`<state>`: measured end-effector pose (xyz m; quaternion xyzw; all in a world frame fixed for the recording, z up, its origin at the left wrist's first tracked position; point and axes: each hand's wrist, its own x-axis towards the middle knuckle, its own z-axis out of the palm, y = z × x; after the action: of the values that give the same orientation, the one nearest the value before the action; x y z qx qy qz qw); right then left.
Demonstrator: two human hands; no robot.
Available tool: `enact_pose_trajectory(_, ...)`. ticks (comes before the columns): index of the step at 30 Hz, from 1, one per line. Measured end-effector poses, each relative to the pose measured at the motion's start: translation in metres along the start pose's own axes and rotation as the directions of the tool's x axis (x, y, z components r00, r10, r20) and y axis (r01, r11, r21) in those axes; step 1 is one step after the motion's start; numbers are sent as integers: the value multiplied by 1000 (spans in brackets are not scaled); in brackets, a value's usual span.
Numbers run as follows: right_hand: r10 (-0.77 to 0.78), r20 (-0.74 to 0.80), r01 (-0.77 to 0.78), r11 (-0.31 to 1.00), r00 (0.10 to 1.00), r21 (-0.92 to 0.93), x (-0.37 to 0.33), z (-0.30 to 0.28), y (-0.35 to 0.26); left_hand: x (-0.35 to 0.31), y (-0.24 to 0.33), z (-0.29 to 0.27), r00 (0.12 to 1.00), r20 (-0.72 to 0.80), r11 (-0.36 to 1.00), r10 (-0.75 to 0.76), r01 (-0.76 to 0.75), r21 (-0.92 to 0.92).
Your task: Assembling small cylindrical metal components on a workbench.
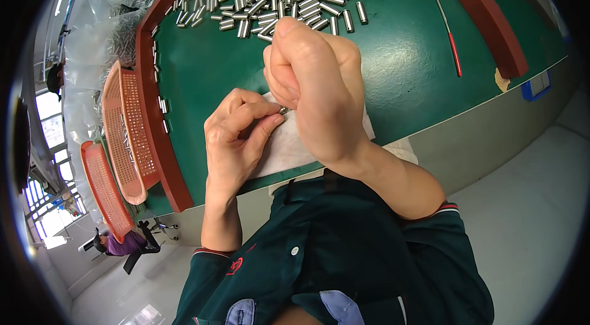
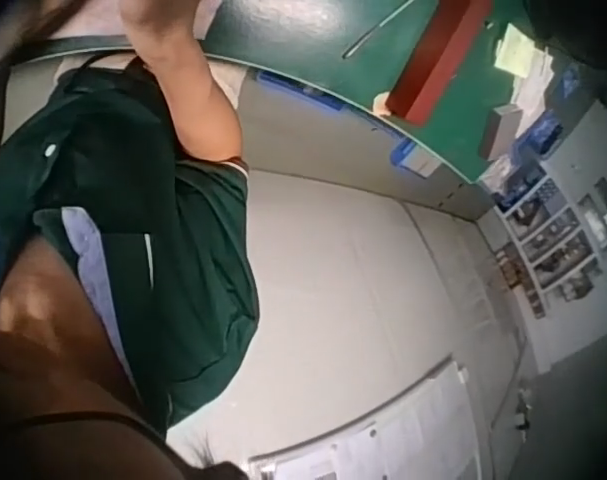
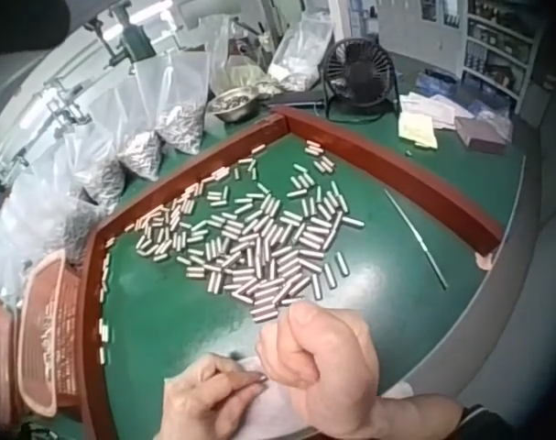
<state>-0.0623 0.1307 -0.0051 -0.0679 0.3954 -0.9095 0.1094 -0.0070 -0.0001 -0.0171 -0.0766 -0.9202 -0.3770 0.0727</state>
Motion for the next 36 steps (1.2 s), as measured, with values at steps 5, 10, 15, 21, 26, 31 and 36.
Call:
enact_pose_trajectory(5,27,3,-27,997,1000,66,1,0,1,0,-1,0,1000,-2,1000,5,-5,-1)
enact_pose_trajectory(10,42,13,-43,997,999,60,3,1,0,1,-3,0,1000,-10,1000,16,-16,-24)
enact_pose_trajectory(15,26,34,-31,985,999,171,2,-2,2,1,-3,2,999,-27,999,30,-31,-10)
enact_pose_trajectory(21,10,11,-10,998,1000,65,0,2,4,-1,-4,1,999,-33,999,27,-28,-20)
enact_pose_trajectory(26,-15,53,18,999,998,-46,-1,1,5,1,-3,-1,1000,1,1000,16,-16,4)
enact_pose_trajectory(31,-30,76,45,979,997,-200,-2,5,10,3,-7,0,999,-6,998,34,-34,-52)
enact_pose_trajectory(36,35,64,-19,973,997,-232,-6,11,4,5,-4,-1,998,-20,994,57,-59,-97)
